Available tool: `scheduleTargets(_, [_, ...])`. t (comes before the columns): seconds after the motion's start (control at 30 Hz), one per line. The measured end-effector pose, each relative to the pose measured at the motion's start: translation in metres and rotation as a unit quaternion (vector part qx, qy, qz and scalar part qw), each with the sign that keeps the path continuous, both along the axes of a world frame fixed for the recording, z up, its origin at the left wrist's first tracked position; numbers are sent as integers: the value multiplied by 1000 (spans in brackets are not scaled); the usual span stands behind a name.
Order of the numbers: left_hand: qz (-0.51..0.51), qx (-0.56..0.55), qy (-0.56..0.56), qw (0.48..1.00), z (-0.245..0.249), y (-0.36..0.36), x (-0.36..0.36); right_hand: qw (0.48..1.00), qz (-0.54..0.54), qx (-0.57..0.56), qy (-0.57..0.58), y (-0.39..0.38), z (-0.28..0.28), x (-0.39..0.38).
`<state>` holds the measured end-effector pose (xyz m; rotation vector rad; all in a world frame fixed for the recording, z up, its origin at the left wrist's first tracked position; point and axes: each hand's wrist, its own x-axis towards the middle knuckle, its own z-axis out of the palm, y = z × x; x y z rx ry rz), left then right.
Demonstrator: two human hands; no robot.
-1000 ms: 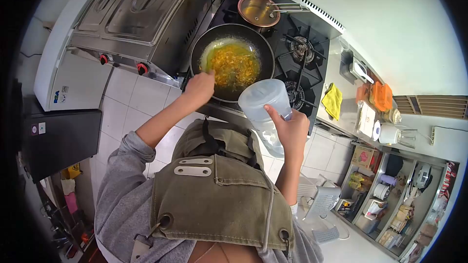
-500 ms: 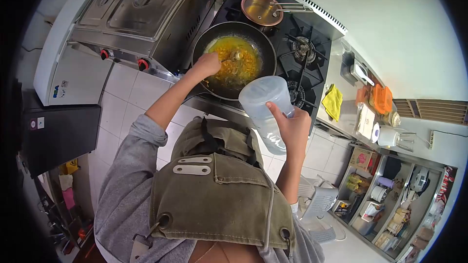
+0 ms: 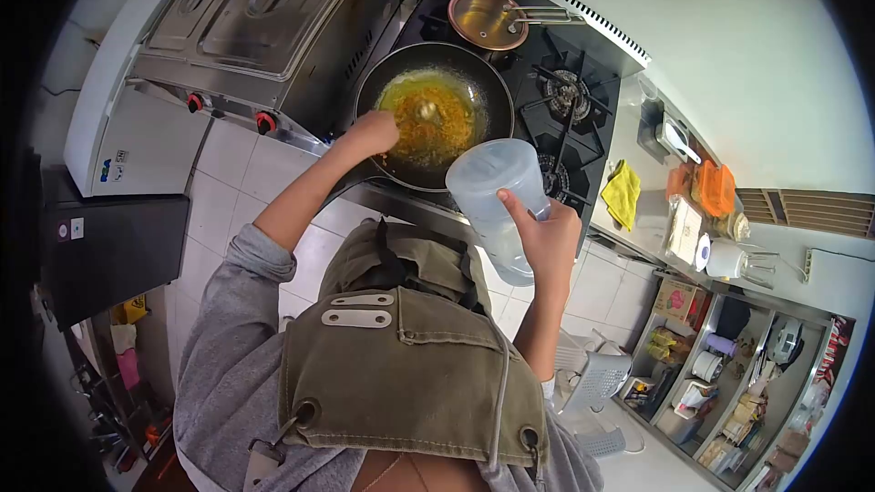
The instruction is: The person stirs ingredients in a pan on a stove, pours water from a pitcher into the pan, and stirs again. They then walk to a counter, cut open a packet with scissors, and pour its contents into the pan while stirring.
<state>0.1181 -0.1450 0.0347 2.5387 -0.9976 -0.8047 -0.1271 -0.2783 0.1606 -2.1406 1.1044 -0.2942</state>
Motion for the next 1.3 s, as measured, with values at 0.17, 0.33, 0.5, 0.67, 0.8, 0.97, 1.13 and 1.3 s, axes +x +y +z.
scheduleTargets(0.17, [25, 88, 82, 992, 11, 7, -4, 999, 5, 4, -38, -6, -7, -1])
scheduleTargets(0.33, [40, 15, 69, 997, 5, 17, -10, 1000, 8, 9, -13, -7, -5, 0])
scheduleTargets(0.5, [35, 20, -21, 999, 7, 27, -16, 999, 22, -23, 22, -2, 11, 7])
scheduleTargets(0.67, [-54, 116, 141, 982, 35, 15, -20, 998, 32, -22, 44, -1, 19, 8])
scheduleTargets(0.8, [9, -5, 9, 1000, -10, 3, -7, 999, 31, -8, 43, 0, 18, 8])
scheduleTargets(0.97, [22, 15, -7, 1000, 11, 15, -4, 999, 26, -27, 27, 0, 15, 7])
scheduleTargets(1.13, [4, 22, 38, 999, 14, 11, -15, 999, 26, -16, 34, 2, 19, 10])
scheduleTargets(1.3, [36, 26, 13, 999, -7, -20, 5, 998, 40, -9, 45, 1, 17, 9])
